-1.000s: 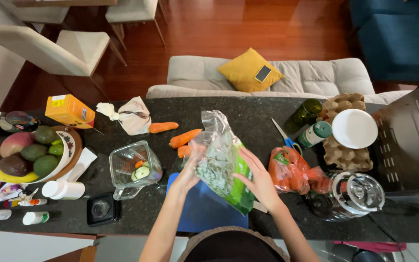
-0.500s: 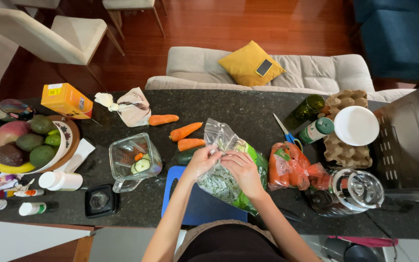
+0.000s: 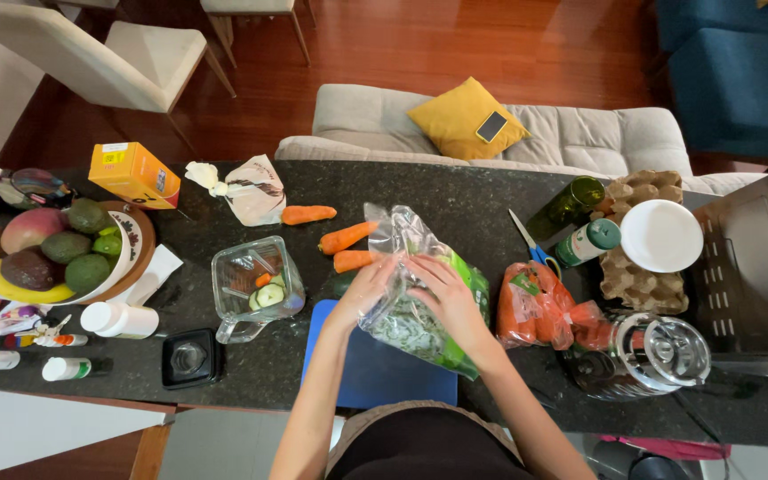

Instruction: The person slices a cucumber on a cutting board and puts the pieces into a blender jar. They cut open a bag of spinach with scissors, cut the spinach leaves, add them to the jar, peel a banana by hand and add it, fill the jar with water at the sink, then attach the jar to the blender base and operate the blender.

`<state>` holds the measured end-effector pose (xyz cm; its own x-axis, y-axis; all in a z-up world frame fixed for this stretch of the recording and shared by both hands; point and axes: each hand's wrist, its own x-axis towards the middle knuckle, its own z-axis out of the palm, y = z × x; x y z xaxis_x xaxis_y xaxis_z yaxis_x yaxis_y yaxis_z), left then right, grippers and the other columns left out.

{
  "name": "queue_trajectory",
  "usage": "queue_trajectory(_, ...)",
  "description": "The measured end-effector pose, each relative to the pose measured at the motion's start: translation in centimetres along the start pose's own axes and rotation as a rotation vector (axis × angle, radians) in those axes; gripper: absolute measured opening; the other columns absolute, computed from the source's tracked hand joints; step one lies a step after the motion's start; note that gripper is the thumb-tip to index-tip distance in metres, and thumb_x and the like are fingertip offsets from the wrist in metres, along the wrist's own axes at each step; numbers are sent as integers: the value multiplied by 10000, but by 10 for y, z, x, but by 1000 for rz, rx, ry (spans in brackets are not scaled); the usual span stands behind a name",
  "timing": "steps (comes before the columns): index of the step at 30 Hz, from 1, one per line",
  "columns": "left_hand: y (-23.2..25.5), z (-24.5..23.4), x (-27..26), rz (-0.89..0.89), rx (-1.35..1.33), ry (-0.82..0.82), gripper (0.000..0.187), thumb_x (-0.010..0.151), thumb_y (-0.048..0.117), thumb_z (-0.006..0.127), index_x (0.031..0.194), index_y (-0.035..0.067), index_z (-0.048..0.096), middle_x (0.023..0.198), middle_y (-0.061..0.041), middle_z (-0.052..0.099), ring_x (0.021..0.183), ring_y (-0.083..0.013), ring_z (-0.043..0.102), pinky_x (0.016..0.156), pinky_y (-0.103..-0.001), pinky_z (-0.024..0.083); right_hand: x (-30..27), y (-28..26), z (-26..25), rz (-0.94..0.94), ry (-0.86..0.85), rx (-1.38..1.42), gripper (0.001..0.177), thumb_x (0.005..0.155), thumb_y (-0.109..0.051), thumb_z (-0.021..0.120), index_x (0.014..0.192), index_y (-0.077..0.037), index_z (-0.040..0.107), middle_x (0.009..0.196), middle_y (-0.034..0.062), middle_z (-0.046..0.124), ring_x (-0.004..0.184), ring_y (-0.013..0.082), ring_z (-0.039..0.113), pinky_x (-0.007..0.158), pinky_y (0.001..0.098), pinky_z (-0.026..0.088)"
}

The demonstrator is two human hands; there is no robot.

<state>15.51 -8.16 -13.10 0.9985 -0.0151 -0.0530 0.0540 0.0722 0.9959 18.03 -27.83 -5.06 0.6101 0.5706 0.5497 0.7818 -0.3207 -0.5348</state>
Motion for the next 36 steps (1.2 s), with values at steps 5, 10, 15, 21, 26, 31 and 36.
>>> queue_trajectory(5,0,7,-4,-109,80,70,447,1067,335,499,1314,2,666,1110,-84,711,993,-111,611,892,-264,473,-7,4,10,109,-13,-93,299,829,-130,809,1127,-154,783,955,40,632,952,237,644,856,375,534)
queue_trajectory(10,-18,9,0,21,217,168,332,1017,256,601,1207,15,727,800,-40,690,705,-62,560,625,-282,474,-8,-5,0,34,-34,-115,177,813,-125,764,989,-119,750,1053,51,668,1030,267,630,888,379,520)
queue_trajectory(15,-13,20,-1,88,354,308,236,981,210,619,1091,48,750,772,-118,709,637,-195,639,600,-333,494,1,-7,-10,-201,-174,-204,199,849,-106,643,1040,-55,653,1168,71,682,1172,258,623,1026,394,492)
queue_trajectory(21,16,38,-9,135,589,442,170,979,216,597,998,115,732,805,-176,695,756,-399,677,596,-463,505,-3,-10,-10,26,-285,-92,105,936,-142,652,990,-54,627,974,104,641,1005,302,609,910,410,498)
queue_trajectory(26,24,56,-11,141,659,471,162,981,225,584,959,113,699,821,-165,703,778,-404,680,628,-494,525,-5,-10,-21,-7,-354,-152,136,933,-152,668,967,-42,596,922,133,613,955,325,599,887,427,485)
queue_trajectory(31,25,69,-11,198,661,463,113,951,166,591,930,85,668,875,-156,709,772,-408,678,625,-489,541,-8,-16,-29,77,-281,-117,213,875,-180,720,981,-47,591,904,108,650,953,304,624,902,428,483)
queue_trajectory(36,30,69,-12,247,722,455,124,967,171,602,900,82,658,857,-153,705,767,-408,676,619,-498,533,-7,-20,-22,30,-155,-240,286,743,-187,765,964,-58,639,952,94,701,980,261,655,895,425,434)
